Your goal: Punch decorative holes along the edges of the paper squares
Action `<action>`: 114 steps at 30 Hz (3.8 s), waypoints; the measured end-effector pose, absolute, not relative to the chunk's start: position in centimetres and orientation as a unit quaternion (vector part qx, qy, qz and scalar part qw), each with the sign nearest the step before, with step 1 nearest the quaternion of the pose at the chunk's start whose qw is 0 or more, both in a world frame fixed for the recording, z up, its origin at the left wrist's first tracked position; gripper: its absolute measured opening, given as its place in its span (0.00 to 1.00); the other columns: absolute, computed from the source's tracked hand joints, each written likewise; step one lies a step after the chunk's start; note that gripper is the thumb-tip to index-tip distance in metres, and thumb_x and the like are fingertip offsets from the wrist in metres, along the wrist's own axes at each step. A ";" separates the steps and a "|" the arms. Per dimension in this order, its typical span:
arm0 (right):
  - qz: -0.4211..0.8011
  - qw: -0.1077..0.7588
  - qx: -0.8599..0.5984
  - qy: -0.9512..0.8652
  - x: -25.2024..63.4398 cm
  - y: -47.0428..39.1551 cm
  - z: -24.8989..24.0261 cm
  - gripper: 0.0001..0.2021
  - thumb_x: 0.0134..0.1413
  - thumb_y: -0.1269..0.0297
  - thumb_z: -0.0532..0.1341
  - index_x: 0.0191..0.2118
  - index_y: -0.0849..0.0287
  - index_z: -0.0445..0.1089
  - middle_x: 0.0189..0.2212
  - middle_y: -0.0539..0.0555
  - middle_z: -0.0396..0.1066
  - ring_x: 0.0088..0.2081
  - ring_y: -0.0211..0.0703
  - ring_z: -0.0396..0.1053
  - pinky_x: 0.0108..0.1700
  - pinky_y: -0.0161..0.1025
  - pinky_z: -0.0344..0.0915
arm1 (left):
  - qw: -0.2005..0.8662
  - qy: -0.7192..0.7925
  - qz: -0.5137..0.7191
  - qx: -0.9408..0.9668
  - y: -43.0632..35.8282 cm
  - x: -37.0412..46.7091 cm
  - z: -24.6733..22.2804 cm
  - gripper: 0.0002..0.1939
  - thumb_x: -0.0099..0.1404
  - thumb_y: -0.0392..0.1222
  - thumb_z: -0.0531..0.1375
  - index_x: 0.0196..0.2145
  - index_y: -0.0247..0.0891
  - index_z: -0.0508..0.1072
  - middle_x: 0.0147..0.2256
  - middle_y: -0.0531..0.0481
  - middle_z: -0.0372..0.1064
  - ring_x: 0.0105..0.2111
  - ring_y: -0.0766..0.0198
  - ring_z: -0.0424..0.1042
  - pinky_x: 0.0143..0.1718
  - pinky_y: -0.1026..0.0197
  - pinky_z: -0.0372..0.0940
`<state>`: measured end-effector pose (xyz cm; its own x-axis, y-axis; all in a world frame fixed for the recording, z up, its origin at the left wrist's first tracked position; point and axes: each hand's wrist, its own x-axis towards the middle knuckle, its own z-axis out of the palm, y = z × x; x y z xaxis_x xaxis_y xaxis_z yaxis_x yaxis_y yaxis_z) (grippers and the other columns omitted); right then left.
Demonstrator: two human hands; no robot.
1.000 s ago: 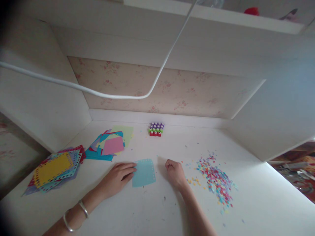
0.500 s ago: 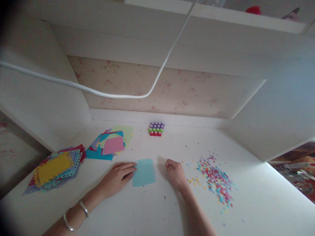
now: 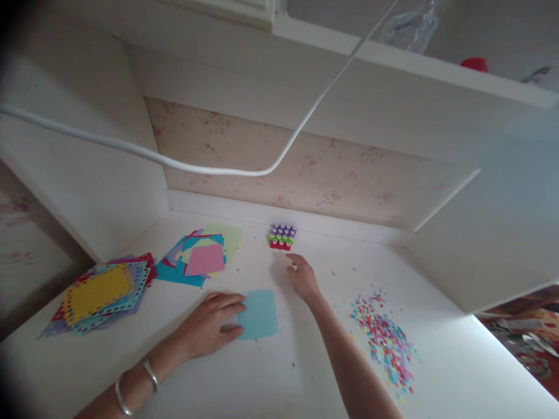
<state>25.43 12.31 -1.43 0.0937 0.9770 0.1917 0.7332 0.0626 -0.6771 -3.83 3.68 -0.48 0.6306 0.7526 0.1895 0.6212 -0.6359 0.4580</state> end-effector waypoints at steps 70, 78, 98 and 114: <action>0.227 0.468 -0.532 -0.668 21.2 0.8 -1.7 0.08 0.63 0.61 0.59 0.41 0.52 0.76 0.40 0.56 0.77 0.42 0.46 0.75 0.42 0.41 0.73 | 0.542 0.525 0.242 0.611 2.9 -2.9 0.0 0.23 0.64 0.54 0.57 0.51 0.38 0.72 0.38 0.48 0.76 0.30 0.60 0.72 0.18 0.67 0.62; 0.206 0.479 -0.525 -0.673 21.0 0.8 -1.8 0.08 0.63 0.61 0.60 0.42 0.54 0.76 0.40 0.57 0.76 0.42 0.46 0.75 0.42 0.41 0.75 | 0.541 0.516 0.245 0.618 3.0 -2.9 0.2 0.21 0.64 0.54 0.57 0.49 0.38 0.73 0.39 0.48 0.77 0.33 0.59 0.73 0.20 0.67 0.61; 0.171 0.482 -0.502 -0.697 21.0 0.8 -2.6 0.07 0.62 0.66 0.61 0.44 0.55 0.75 0.41 0.57 0.75 0.41 0.43 0.75 0.42 0.39 0.76 | 0.533 0.496 0.271 0.629 3.0 -2.8 0.7 0.19 0.65 0.49 0.59 0.50 0.38 0.75 0.36 0.49 0.78 0.36 0.57 0.75 0.37 0.61 0.69; 0.153 0.469 -0.515 -0.701 21.0 0.8 -2.4 0.07 0.62 0.65 0.61 0.42 0.55 0.76 0.41 0.57 0.76 0.42 0.44 0.75 0.44 0.40 0.75 | 0.531 0.459 0.277 0.656 3.0 -2.9 -0.2 0.16 0.65 0.46 0.59 0.47 0.38 0.76 0.43 0.49 0.78 0.42 0.56 0.76 0.44 0.60 0.68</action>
<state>20.96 0.83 -2.41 -0.0295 0.8654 0.5003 0.5778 0.4232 -0.6979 -2.94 3.03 -0.24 0.4247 0.8967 -0.1250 0.3084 -0.0135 0.9512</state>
